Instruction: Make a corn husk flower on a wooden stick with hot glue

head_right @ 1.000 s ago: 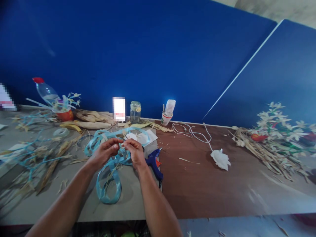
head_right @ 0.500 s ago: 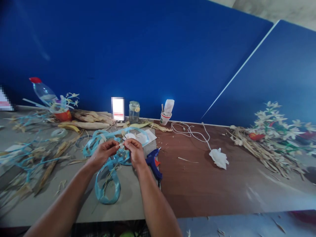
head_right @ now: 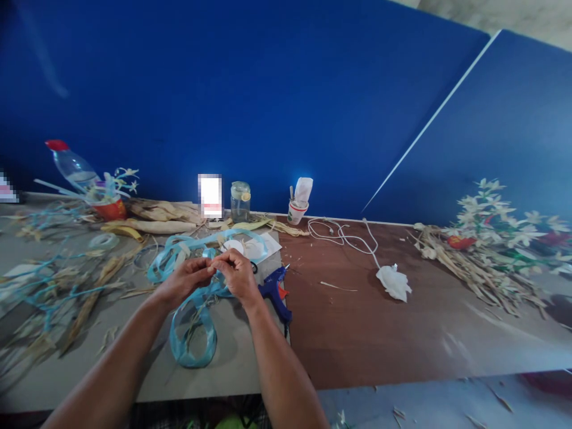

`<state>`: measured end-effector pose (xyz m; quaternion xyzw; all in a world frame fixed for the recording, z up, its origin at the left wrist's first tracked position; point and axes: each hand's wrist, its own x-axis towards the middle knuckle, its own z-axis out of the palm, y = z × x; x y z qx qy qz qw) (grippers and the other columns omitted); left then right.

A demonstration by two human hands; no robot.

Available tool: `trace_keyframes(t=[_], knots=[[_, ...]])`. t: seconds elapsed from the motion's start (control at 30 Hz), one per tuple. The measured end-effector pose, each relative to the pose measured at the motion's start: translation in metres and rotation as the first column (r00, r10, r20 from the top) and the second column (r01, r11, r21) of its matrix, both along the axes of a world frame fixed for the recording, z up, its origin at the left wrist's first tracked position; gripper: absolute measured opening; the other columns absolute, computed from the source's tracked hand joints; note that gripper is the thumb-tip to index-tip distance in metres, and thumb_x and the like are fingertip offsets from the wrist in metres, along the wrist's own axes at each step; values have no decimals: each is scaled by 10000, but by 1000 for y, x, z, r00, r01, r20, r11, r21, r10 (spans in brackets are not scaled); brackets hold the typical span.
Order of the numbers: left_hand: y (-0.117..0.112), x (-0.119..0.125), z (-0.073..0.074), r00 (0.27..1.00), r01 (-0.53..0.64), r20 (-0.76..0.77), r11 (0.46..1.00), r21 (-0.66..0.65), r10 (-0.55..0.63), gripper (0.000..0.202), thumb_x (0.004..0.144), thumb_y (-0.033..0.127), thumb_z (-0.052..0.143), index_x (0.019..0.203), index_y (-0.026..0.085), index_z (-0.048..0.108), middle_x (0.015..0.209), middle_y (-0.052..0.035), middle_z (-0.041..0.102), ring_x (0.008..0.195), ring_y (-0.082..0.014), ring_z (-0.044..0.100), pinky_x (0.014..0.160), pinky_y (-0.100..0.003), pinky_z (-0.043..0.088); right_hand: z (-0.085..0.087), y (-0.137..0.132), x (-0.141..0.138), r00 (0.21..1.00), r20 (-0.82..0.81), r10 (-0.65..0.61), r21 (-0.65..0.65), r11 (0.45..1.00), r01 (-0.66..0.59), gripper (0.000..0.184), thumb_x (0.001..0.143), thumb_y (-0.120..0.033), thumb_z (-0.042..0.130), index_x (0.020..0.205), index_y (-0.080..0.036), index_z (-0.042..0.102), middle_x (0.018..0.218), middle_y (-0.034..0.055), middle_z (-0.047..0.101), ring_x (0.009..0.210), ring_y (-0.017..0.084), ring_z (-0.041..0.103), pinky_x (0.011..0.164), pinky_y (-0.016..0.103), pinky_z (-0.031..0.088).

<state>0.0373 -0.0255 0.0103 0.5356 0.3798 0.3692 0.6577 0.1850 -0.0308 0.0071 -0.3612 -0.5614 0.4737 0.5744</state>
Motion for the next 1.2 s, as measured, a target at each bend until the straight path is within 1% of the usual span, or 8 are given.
trace_keyframes(t=[0.2,0.33,0.5,0.63,0.77,0.93,1.07,1.2], knots=[[-1,-2,2,994,-18,-104,998,67,25,295,706,436,632,700,155,542,530,66,349,473,-64,285,450,-210,197,-5,2,2,995,75,-64,-5,998,64,174,742,-301,598,622,-181,561,593,-40,462,558,94,391,549,223,317],[-5,2,10,984,-38,-169,993,116,57,298,711,450,611,679,161,548,512,64,358,466,-69,280,452,-211,217,-1,0,2,982,138,-129,46,991,123,223,755,-299,574,582,-184,492,589,-40,425,562,96,370,562,227,315],[-3,5,10,964,-47,-237,959,280,116,254,706,403,612,645,157,590,545,31,451,518,-91,363,489,-217,289,-1,0,2,961,171,-217,110,974,200,267,778,-284,529,549,-190,428,592,-37,393,582,102,371,586,238,317],[-2,6,4,954,-61,-257,939,338,154,211,711,370,603,672,163,613,568,15,496,534,-107,406,486,-218,315,-2,2,2,958,152,-245,99,968,232,339,767,-286,527,494,-194,348,558,-43,346,558,100,339,570,244,301],[-3,8,4,947,-104,-247,925,366,204,171,694,338,617,692,168,623,586,6,536,534,-115,440,493,-222,335,-3,3,0,971,66,-232,23,973,231,398,753,-313,536,473,-199,278,515,-55,287,513,88,283,522,242,267],[-3,9,4,942,-157,-214,902,402,259,143,694,313,618,704,170,624,621,-3,563,558,-122,465,521,-231,355,-6,3,-1,985,13,-169,-79,982,170,411,765,-362,535,461,-194,316,467,-64,278,473,77,248,480,238,232],[-1,10,-1,932,-222,-171,877,427,319,149,685,318,630,697,170,626,629,-3,561,584,-125,472,541,-232,361,-8,4,-3,990,5,-139,-127,982,138,427,777,-421,526,452,-189,374,445,-55,331,454,78,276,474,240,241],[0,12,-4,921,-279,-138,865,416,363,162,676,330,639,694,169,629,640,-5,574,604,-131,490,562,-238,380,-9,4,-6,993,-17,-118,-154,982,114,443,775,-470,517,455,-188,399,441,-50,335,450,80,281,469,239,246]])
